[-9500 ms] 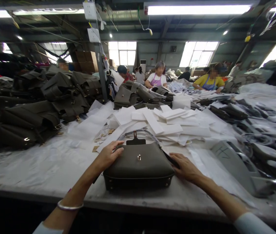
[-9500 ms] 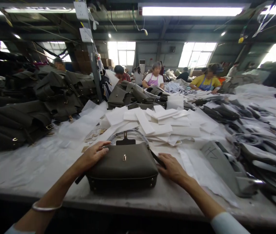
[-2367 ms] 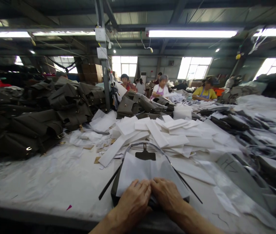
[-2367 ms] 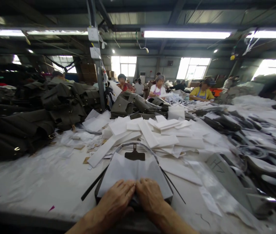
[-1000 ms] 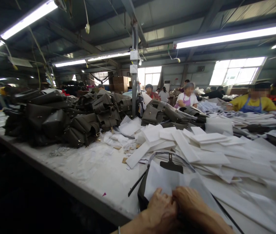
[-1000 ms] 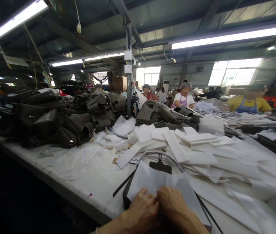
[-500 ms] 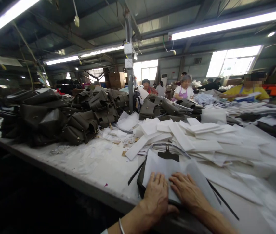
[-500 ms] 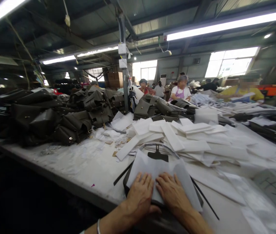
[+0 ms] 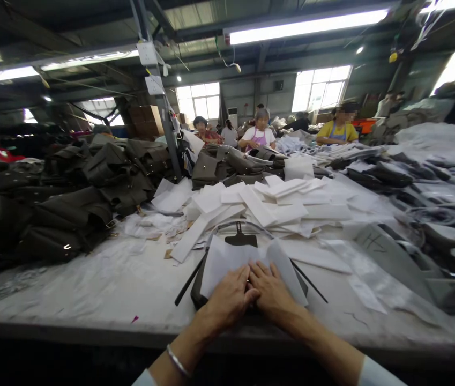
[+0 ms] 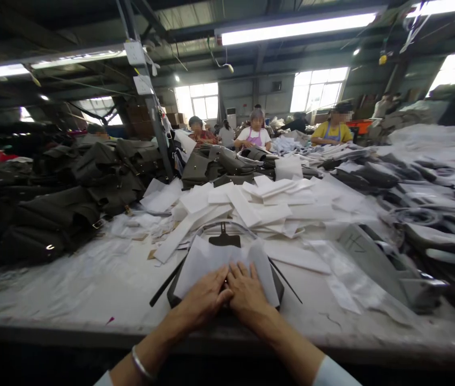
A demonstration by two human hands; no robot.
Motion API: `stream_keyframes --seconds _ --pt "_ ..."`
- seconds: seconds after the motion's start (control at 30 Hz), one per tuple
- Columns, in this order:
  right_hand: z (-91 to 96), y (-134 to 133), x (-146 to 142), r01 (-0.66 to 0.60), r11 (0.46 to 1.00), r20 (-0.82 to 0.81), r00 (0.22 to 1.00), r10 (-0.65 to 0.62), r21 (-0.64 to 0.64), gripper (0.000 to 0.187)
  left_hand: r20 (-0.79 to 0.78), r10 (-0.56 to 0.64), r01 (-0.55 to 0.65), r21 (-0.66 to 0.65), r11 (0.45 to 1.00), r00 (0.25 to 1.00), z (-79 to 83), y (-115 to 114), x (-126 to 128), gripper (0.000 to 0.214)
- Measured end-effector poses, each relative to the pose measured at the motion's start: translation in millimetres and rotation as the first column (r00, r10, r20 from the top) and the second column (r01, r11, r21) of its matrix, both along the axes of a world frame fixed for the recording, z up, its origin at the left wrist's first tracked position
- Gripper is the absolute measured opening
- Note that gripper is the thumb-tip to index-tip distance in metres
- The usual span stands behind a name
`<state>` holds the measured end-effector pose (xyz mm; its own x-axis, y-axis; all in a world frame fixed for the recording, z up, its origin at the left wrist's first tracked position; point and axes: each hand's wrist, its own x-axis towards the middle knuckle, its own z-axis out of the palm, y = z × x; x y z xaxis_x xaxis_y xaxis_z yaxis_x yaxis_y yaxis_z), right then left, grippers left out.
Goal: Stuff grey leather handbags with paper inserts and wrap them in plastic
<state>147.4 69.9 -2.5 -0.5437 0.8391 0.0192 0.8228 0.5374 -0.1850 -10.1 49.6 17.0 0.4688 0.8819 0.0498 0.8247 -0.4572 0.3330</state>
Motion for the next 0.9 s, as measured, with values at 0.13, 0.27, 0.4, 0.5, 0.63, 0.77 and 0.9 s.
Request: stream_keyframes --seconds 0.13,0.27,0.4,0.5,0.63,0.77,0.9 --pt "27.4 20.4 3.3 -0.106 0.988 0.044 0.993 0.112 -0.115 0.037 0.129 0.045 -0.031 -0.108 0.994 0.991 -4.8 -5.1 -5.0 0.054" --pt "42.4 40.6 -6.4 -0.044 0.994 0.079 0.996 0.052 -0.100 0.028 0.113 -0.024 0.041 -0.148 0.988 0.993 19.3 -1.6 -13.3 0.043" --pt "18.0 37.2 -12.7 0.021 0.998 -0.020 1.000 -0.020 0.067 0.028 -0.172 -0.228 0.190 -0.211 0.959 0.958 42.5 31.5 -12.3 0.026" --pt "-7.4 34.8 -6.0 0.014 0.984 -0.151 0.988 0.013 0.176 0.024 -0.209 -0.227 0.187 -0.195 0.963 0.951 42.0 55.7 -6.2 0.016" --pt "-22.8 40.9 0.1 -0.028 0.979 -0.213 0.974 0.072 0.203 0.027 -0.222 -0.034 0.031 -0.017 0.999 0.974 20.1 53.4 0.2 0.023" --pt "-24.8 46.2 -3.1 0.036 0.976 -0.195 0.981 0.007 0.216 0.025 -0.175 0.101 -0.079 0.131 0.988 0.979 -4.9 33.7 -4.4 0.025" --pt "-23.7 47.0 -4.1 0.055 0.967 -0.146 0.989 -0.019 0.249 0.026 -0.066 0.267 -0.238 0.288 0.928 0.961 -21.7 32.4 -11.5 0.034"
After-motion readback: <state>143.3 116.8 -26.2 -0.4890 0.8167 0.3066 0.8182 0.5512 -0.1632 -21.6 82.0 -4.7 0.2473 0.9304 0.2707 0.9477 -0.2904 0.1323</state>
